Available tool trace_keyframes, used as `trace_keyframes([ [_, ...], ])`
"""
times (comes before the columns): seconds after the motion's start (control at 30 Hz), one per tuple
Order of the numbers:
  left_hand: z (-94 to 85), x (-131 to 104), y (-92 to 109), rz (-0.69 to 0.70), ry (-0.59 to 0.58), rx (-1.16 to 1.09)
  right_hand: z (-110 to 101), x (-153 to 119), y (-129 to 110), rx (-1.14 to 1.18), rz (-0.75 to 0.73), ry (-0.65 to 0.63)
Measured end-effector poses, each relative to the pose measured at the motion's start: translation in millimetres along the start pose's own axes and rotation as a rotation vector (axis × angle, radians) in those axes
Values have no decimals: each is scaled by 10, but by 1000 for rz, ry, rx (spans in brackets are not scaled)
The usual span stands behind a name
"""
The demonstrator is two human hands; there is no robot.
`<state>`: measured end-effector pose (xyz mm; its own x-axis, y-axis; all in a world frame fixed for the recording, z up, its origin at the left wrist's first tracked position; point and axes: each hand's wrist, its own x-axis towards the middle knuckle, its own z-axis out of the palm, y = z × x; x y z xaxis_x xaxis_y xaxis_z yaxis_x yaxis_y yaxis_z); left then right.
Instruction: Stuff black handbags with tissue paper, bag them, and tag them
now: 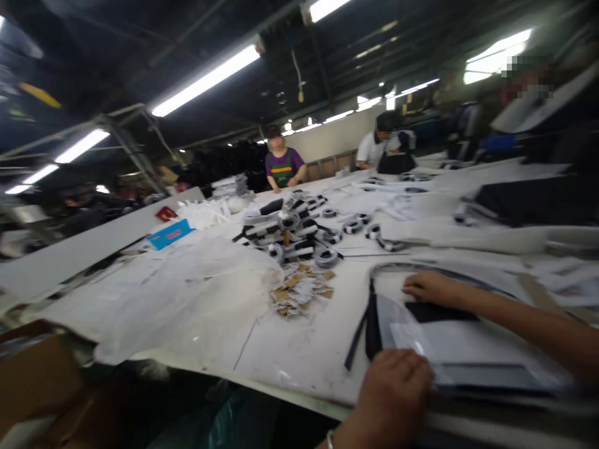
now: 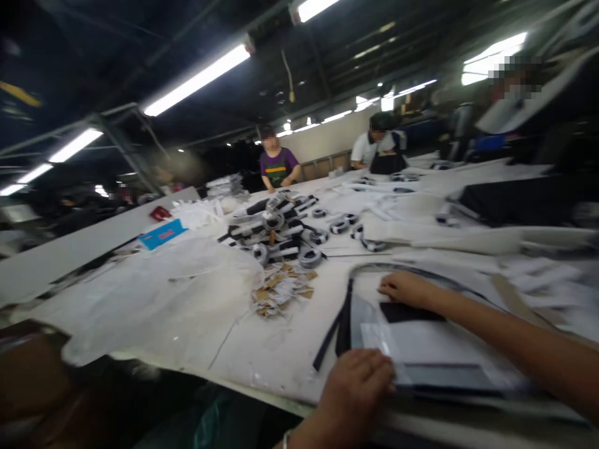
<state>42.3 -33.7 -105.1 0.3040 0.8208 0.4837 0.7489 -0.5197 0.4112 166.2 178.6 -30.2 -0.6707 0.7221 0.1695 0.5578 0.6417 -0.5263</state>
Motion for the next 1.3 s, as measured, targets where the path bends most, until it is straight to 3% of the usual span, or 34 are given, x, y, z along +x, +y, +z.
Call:
trace_keyframes([
  [0.1, 8, -47, -11, 77, 70, -4, -28, -508, 125, -9, 52, -199],
  [0.2, -58, -45, -39, 136, 126, -2, 61, -701, -3, -37, 35, -314],
  [0.33, -123, -13, -56, 215, 218, 26, 182, -688, -141, -98, 103, -381],
  [0.53, -85, 35, -125, 285, 303, 6, 177, -488, -104, -115, 225, -436],
  [0.8, -56, 109, -130, 305, 350, -37, 272, -475, 44, -5, 189, -282],
  [0.97, -250, 124, -215, 365, 186, -115, 130, -668, -24, -9, 155, -51],
  [1.03, -406, 192, -327, 245, 118, -188, -51, -894, -13, -76, 129, 97],
  [1.17, -627, 648, -703, -307, 12, -304, -372, -1575, 218, -344, 184, 385],
  [1.3, -435, 1320, -1123, -541, -23, -320, -297, -2135, 550, -349, 455, 415],
])
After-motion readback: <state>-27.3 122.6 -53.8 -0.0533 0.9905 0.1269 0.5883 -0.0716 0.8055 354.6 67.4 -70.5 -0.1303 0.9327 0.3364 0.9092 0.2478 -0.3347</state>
